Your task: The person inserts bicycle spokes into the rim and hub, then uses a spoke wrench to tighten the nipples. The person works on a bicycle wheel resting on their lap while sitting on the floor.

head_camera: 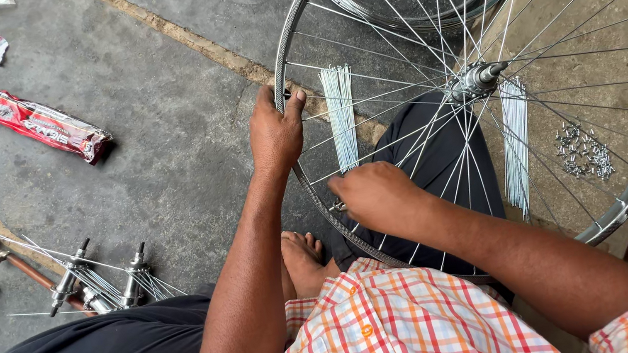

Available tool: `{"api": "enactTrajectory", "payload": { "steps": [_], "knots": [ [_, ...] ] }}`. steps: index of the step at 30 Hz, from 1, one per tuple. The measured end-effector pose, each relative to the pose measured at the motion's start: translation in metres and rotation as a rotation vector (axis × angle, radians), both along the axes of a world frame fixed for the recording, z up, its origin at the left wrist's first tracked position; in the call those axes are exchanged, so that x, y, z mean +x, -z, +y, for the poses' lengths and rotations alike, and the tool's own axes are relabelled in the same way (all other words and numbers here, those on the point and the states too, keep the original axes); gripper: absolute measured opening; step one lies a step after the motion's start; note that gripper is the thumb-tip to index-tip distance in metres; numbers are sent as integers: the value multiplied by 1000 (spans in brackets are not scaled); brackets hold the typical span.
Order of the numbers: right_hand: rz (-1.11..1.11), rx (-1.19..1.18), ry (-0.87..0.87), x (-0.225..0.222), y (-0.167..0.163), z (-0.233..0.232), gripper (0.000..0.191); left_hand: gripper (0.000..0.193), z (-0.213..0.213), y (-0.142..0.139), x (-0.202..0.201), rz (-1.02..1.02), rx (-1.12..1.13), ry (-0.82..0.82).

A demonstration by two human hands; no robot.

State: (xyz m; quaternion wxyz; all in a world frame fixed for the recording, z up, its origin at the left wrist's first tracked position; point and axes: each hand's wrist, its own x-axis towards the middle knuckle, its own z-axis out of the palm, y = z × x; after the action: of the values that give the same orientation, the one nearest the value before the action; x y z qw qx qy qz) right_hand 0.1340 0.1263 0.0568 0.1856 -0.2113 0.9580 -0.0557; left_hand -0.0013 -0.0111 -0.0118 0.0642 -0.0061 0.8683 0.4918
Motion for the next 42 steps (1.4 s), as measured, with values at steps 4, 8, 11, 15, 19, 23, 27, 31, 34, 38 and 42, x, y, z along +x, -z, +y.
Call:
{"api": "enactTrajectory", "payload": {
  "steps": [4, 8, 11, 15, 19, 23, 27, 31, 34, 38, 42],
  "knots": [
    [-54, 0, -2, -2, -3, -2, 35, 49, -1, -1, 0, 82, 67, -14],
    [195, -415, -54, 11, -12, 11, 39, 43, -1, -2, 2, 35, 16, 0],
    [21, -304, 80, 12, -14, 8, 18, 42, 0, -2, 3, -10, -1, 11],
    [52, -266, 89, 12, -13, 4, 14, 45, -1, -4, 0, 78, 41, -1],
    [363, -487, -136, 22, -14, 15, 32, 43, -2, -4, 2, -58, -63, 1],
    [169, -310, 26, 20, -4, 11, 49, 43, 0, -6, 2, 28, -1, 0],
    [-10, 10, 20, 5, 8, -4, 30, 42, -1, -6, 2, 52, 23, -3],
    [235, -415, -89, 12, 2, 9, 50, 44, -3, -5, 5, 27, 46, -17],
    [65, -361, 27, 22, -3, 17, 32, 40, -3, -6, 5, -7, 5, -11],
    [105, -197, 49, 15, 0, 1, 53, 40, -2, -8, 1, 5, 0, -1],
    [-53, 5, 49, 4, 1, -7, 33, 40, -2, -4, 2, -9, 11, 8]
  ]
}}
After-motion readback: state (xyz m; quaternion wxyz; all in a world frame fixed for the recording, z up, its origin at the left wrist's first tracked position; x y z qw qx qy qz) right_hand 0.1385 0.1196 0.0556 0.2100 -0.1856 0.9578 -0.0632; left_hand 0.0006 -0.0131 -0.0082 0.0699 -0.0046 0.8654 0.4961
